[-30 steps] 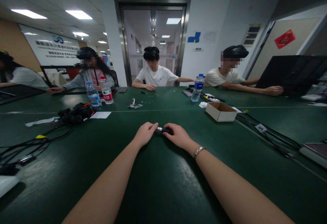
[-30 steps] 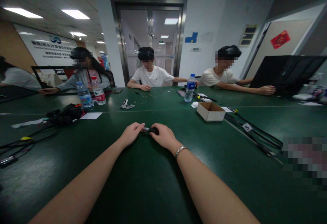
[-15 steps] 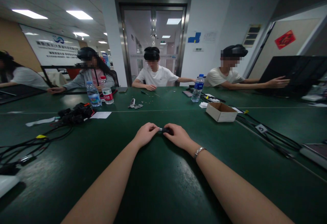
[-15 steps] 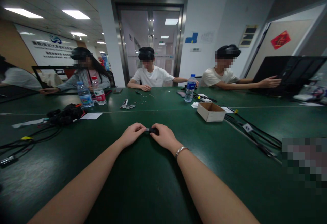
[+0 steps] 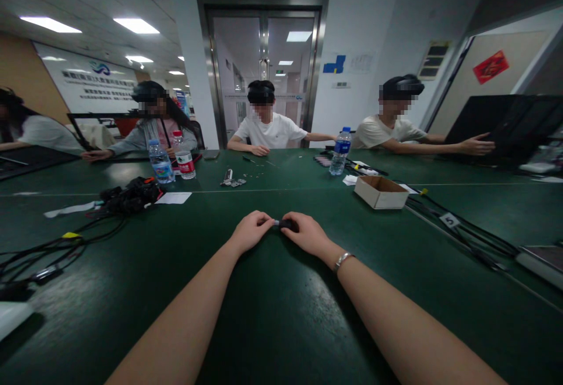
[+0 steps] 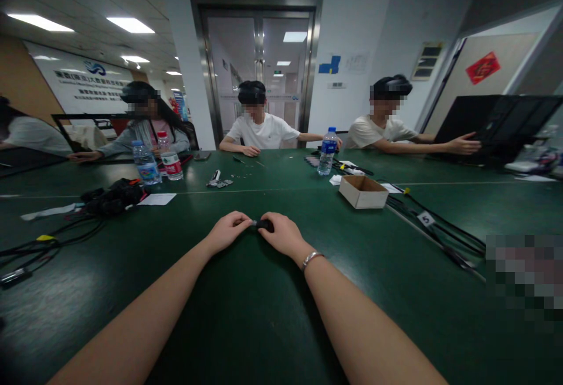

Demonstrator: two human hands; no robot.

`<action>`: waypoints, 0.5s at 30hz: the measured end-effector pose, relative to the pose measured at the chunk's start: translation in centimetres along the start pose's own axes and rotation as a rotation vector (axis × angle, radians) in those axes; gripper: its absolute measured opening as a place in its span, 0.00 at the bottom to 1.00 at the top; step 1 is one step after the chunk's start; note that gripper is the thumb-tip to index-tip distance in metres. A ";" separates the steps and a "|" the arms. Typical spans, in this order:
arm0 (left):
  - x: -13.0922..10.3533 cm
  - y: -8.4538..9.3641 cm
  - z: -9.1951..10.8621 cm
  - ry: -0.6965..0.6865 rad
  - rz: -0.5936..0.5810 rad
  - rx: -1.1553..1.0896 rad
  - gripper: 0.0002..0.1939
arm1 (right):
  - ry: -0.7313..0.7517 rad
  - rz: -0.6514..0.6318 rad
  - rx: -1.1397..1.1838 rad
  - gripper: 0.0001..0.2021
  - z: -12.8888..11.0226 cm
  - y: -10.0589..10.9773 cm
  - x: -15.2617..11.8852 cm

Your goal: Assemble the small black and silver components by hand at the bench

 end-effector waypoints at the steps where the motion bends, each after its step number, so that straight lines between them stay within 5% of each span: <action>1: 0.0 0.0 0.0 0.000 -0.003 0.000 0.17 | -0.003 -0.001 0.000 0.10 0.0 0.0 0.0; 15: -0.2 0.0 0.2 0.007 -0.016 -0.021 0.18 | 0.007 0.000 0.010 0.10 0.0 0.0 -0.1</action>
Point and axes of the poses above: each hand's wrist, its own x-axis towards the middle knuckle, its own y-axis out of the back of the hand, z = x × y, the point moved 9 cm from there along x, towards the middle knuckle, and after that the axes turned 14 degrees about -z, right-handed, at the moved point
